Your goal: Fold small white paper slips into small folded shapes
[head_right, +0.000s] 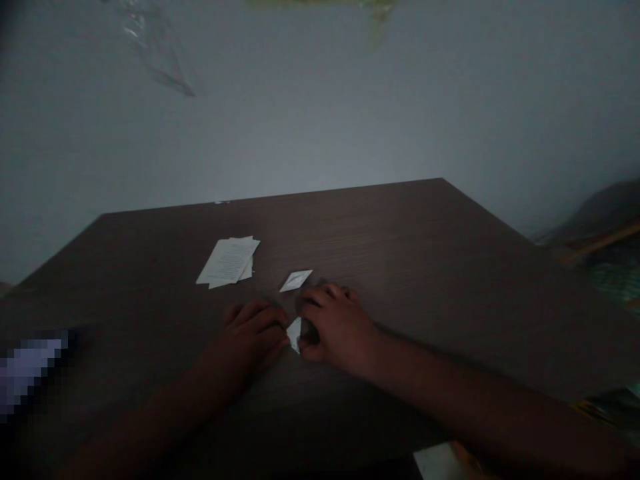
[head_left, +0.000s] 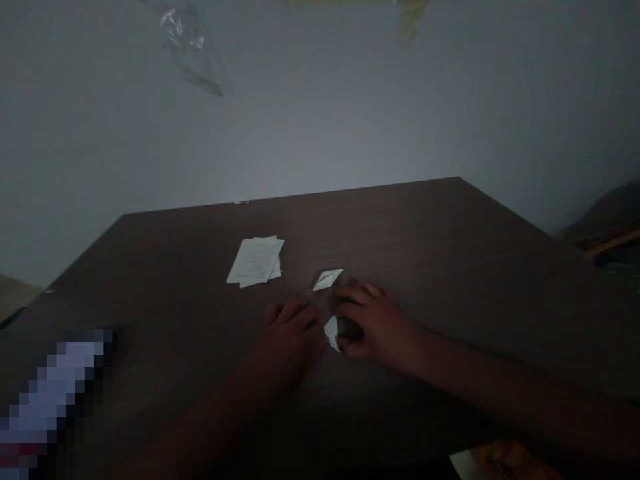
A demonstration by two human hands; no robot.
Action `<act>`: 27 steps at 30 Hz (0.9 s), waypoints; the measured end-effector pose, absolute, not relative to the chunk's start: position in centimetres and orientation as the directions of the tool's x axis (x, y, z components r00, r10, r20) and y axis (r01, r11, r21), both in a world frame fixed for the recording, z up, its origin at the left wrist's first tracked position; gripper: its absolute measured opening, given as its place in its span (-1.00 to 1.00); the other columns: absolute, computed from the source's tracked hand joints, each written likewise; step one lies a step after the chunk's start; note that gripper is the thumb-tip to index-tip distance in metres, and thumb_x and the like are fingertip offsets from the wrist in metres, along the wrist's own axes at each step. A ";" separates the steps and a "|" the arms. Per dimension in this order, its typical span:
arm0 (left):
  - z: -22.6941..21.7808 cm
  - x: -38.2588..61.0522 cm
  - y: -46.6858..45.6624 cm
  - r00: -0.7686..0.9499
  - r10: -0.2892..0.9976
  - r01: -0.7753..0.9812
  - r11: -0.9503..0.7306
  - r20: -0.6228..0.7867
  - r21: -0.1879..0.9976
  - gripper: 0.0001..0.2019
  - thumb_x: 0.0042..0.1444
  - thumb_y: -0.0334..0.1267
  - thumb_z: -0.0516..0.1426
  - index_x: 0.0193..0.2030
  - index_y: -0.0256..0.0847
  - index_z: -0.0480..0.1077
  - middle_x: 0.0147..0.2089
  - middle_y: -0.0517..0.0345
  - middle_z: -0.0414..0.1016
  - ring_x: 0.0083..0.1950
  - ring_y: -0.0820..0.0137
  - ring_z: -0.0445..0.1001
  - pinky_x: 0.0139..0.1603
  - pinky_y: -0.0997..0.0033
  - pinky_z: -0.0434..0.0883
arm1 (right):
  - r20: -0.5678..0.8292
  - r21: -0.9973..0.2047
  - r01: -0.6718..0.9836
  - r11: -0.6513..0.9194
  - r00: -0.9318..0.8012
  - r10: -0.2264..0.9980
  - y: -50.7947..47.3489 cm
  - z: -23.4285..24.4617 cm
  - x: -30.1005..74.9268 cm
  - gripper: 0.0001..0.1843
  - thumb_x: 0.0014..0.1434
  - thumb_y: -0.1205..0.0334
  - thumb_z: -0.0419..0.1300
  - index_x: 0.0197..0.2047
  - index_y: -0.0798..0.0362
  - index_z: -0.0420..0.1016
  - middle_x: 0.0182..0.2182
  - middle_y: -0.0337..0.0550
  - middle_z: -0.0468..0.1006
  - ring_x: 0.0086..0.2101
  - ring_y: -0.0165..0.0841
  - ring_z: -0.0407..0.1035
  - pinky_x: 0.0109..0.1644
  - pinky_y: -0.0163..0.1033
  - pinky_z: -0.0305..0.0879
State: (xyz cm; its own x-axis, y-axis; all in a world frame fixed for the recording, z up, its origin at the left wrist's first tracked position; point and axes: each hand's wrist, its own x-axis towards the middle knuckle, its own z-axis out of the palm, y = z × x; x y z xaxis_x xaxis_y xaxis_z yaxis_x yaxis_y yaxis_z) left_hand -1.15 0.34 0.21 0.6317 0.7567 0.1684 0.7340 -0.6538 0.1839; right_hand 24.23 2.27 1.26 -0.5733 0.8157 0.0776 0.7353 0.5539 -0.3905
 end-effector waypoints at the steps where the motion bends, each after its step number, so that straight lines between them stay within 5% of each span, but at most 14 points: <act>1: 0.7 -1.0 0.3 0.635 0.758 0.732 -0.652 0.148 0.197 -0.86 0.49 -0.44 0.30 -0.04 -0.12 0.68 0.15 0.07 0.78 0.28 0.00 0.59 0.26 -0.06 0.39 | 0.085 -0.394 0.735 0.552 -0.569 0.818 2.3 1.2 24.1 -0.59 0.32 0.07 0.60 0.18 -0.02 0.79 0.42 0.13 0.66 0.36 0.26 0.46 0.34 0.34 0.43; 9: 2.0 0.1 0.9 0.511 0.859 0.803 -0.489 0.029 0.340 -0.90 0.48 -0.38 0.38 -0.11 -0.11 0.72 0.11 0.07 0.79 0.24 0.01 0.63 0.25 -0.09 0.44 | 0.112 -0.426 0.714 0.556 -0.568 0.815 2.6 0.9 24.3 -0.60 0.30 0.08 0.62 0.16 -0.06 0.80 0.41 0.10 0.66 0.35 0.24 0.47 0.34 0.34 0.44; 27: 0.0 -1.3 -0.3 0.604 0.783 0.753 -0.622 0.148 0.214 -0.89 0.51 -0.34 0.35 0.04 -0.05 0.73 0.18 0.10 0.78 0.24 0.03 0.60 0.27 -0.05 0.42 | 0.130 -0.406 0.712 0.574 -0.576 0.807 2.2 1.0 24.4 -0.83 0.50 0.11 0.47 0.10 -0.09 0.78 0.40 0.03 0.69 0.33 0.16 0.48 0.34 0.30 0.43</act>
State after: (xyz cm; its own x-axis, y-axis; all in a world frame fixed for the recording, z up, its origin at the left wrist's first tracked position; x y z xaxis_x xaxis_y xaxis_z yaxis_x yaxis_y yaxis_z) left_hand -1.26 -0.35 0.01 0.6045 0.7827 0.1484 0.7532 -0.6222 0.2137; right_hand 24.41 2.19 0.99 -0.5763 0.8068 0.1299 0.7117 0.5736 -0.4055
